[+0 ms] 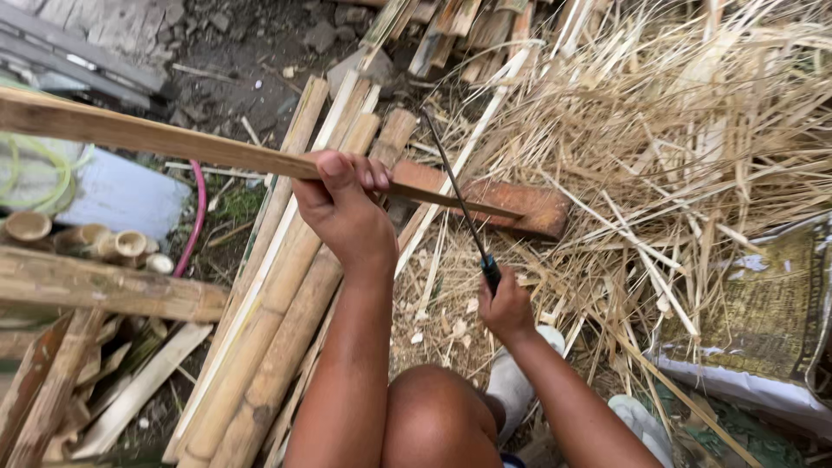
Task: The person uses a machete to split long bamboo poles into thin strips. They repeatedly position the bamboo on a brick and strike it with the machete to separate the material, then inspect the resulting strips.
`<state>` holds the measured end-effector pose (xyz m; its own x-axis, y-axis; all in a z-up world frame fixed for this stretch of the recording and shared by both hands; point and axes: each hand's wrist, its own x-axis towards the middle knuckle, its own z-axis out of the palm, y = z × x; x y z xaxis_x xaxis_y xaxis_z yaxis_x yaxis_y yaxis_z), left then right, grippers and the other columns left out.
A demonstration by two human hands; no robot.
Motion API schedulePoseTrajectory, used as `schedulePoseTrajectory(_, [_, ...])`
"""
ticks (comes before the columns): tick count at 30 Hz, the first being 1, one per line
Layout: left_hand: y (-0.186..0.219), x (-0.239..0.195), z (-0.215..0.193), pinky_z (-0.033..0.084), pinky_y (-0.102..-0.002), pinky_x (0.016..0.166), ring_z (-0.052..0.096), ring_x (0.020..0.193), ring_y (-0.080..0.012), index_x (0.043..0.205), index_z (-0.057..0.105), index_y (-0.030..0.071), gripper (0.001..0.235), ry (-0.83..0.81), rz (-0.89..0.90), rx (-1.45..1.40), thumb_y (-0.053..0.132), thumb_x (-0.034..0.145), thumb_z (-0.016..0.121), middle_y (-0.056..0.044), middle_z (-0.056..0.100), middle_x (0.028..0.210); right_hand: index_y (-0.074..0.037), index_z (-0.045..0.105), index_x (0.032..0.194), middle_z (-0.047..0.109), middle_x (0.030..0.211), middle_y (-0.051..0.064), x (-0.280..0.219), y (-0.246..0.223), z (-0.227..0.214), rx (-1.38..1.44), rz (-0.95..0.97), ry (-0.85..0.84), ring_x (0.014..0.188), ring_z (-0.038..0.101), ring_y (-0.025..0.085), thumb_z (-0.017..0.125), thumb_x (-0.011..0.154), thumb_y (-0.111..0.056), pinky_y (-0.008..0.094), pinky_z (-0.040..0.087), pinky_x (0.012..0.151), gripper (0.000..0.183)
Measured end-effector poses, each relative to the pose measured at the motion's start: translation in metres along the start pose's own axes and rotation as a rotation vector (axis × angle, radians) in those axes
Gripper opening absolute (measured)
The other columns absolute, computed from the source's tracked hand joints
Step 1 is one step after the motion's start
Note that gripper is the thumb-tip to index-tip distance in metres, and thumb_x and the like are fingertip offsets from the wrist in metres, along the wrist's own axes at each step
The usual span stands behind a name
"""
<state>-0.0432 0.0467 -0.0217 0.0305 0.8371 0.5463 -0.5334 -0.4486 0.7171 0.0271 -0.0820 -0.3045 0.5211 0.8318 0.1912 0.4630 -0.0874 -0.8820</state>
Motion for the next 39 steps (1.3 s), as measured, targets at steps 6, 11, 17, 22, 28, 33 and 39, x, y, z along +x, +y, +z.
schedulePoseTrajectory(6, [0.001,0.008,-0.043,0.055,-0.036,0.073,0.054,0.075,-0.0158,0.102,0.049,0.008,0.025,0.049,0.000,-0.045,0.028,0.108,0.063,-0.003,0.052,0.082,0.003,0.048,0.126,0.072,0.089,0.027,-0.024,0.082,-0.012,-0.270,0.724,-0.124,0.073,0.074,0.038,0.060,0.098,-0.024,0.049,0.058,0.062,0.040])
schedulePoseTrajectory(11, [-0.006,-0.016,-0.114,0.064,-0.041,0.090,0.071,0.093,-0.0268,0.109,0.057,0.004,0.015,0.042,-0.138,0.175,0.018,0.112,0.059,-0.014,0.069,0.096,0.001,0.050,0.127,0.074,0.096,0.032,-0.058,0.122,-0.042,-0.504,0.684,-0.272,0.087,0.072,0.048,0.057,0.103,-0.038,0.055,0.058,0.077,0.046])
schedulePoseTrajectory(17, [-0.030,-0.107,-0.233,0.064,-0.046,0.089,0.074,0.101,-0.0318,0.113,0.056,0.005,0.013,0.505,-0.303,0.178,0.010,0.101,0.059,-0.017,0.072,0.111,-0.001,0.047,0.131,0.071,0.098,0.033,-0.078,0.129,-0.059,-0.574,0.707,-0.286,0.088,0.071,0.052,0.058,0.098,-0.035,0.058,0.058,0.077,0.048])
schedulePoseTrajectory(22, [-0.083,-0.141,-0.325,0.063,-0.050,0.089,0.074,0.105,-0.0346,0.116,0.049,0.005,0.019,0.851,-0.298,-0.037,0.015,0.103,0.059,-0.016,0.069,0.119,0.000,0.051,0.127,0.071,0.094,0.033,-0.082,0.150,-0.067,-0.646,0.628,-0.279,0.087,0.070,0.053,0.058,0.100,-0.038,0.058,0.057,0.079,0.047])
schedulePoseTrajectory(28, [-0.144,-0.141,-0.384,0.062,-0.050,0.094,0.067,0.115,-0.0341,0.120,0.048,0.006,0.024,1.103,-0.313,-0.139,0.016,0.101,0.058,-0.015,0.065,0.124,0.001,0.052,0.127,0.069,0.092,0.034,-0.085,0.161,-0.067,-0.696,0.547,-0.236,0.085,0.067,0.055,0.060,0.099,-0.038,0.060,0.054,0.077,0.049])
schedulePoseTrajectory(33, [-0.172,-0.144,-0.412,0.057,-0.047,0.097,0.071,0.116,-0.0352,0.120,0.060,-0.002,0.026,1.011,-0.602,0.015,0.013,0.100,0.062,-0.020,0.068,0.125,0.004,0.054,0.123,0.068,0.092,0.032,-0.087,0.156,-0.063,-0.702,0.499,-0.216,0.083,0.067,0.053,0.061,0.098,-0.033,0.058,0.054,0.076,0.046])
schedulePoseTrajectory(39, [-0.166,-0.181,-0.404,0.047,-0.051,0.102,0.064,0.110,-0.0302,0.120,0.070,0.003,0.034,-0.023,-0.680,1.625,0.014,0.088,0.074,-0.014,0.069,0.119,0.006,0.052,0.125,0.067,0.090,0.031,-0.086,0.145,-0.060,-0.653,0.513,-0.212,0.081,0.067,0.051,0.061,0.099,-0.030,0.057,0.054,0.076,0.045])
